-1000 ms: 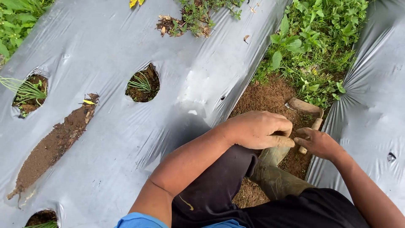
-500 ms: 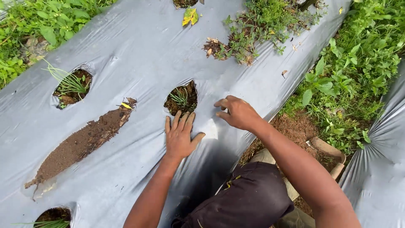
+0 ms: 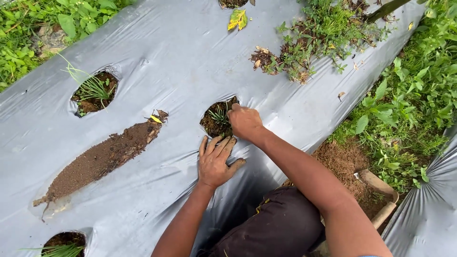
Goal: The person uses a small hand hoe to loosen soil and remove weeds from a narrow strip between two plastic-covered garden beds. They gather the uprooted weeds by hand and discard them, then briefly adjust the plastic sheeting around a plant hole before resuming weeding.
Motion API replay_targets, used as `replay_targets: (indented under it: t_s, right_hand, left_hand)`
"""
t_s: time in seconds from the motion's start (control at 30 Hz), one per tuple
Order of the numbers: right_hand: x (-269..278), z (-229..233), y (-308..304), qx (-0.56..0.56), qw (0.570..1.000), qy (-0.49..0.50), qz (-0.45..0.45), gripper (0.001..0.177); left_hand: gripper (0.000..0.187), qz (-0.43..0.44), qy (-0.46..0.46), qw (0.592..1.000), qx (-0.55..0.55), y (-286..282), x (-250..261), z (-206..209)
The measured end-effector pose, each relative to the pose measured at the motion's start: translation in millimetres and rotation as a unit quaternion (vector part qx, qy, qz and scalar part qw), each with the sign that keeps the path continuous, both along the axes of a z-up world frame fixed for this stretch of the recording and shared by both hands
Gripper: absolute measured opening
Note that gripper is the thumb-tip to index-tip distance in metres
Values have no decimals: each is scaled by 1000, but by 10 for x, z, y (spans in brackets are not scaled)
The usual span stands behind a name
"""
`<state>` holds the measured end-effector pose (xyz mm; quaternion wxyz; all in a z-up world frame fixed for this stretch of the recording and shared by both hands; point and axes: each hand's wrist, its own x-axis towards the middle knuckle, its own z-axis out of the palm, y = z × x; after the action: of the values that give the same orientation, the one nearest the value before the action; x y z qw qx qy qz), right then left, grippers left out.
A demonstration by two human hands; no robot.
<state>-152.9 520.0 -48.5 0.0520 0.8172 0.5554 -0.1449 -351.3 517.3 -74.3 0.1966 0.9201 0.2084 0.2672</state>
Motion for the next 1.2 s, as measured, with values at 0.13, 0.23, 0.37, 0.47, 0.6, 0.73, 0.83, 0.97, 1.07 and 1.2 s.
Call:
replay_targets:
  t_s: [0.13,0.23,0.37,0.47,0.6,0.73,0.83,0.97,1.07,1.2]
  right_hand:
    - [116,537,67,41,992,102,-69,20]
    - [54,535,115,-50,990,122,-48,41]
    - [123,46,203,-99,992,50,59,18]
    - [99,19,158,-62,996,16,57,18]
    - [85,391,54,-41,998,35,21,20]
    - [8,389,68,-73,995,0,61,16]
    - [-33,366,29,-71,995,-12,69,14]
    - [103,344,-73,-35,998,58,14,24]
    - [230,178,-179,0,992,126,-3,25]
    - [140,438,-228,10,990,138,1,30]
  left_hand:
    - [64,15,-24,1000,4,-16,-10,17]
    - [61,7,-31,999,5,-4,7,44]
    - [58,13,-33,999,0,-7,15,8]
    - [59,16,-39,999,-5,-34,-9,-2]
    - [59,15,-40,999,-17,-31,2,39]
    - [59,23,-42,999,-11,-11,36,3]
    - [56,20,-38,999,-19,-9,-27,-14]
    - [35,63,-52,996,-38,195,-12,-89]
    - [30,117,61,991,-25,492,69,-106]
    - [32,154,201,953,-165,754,212,-72]
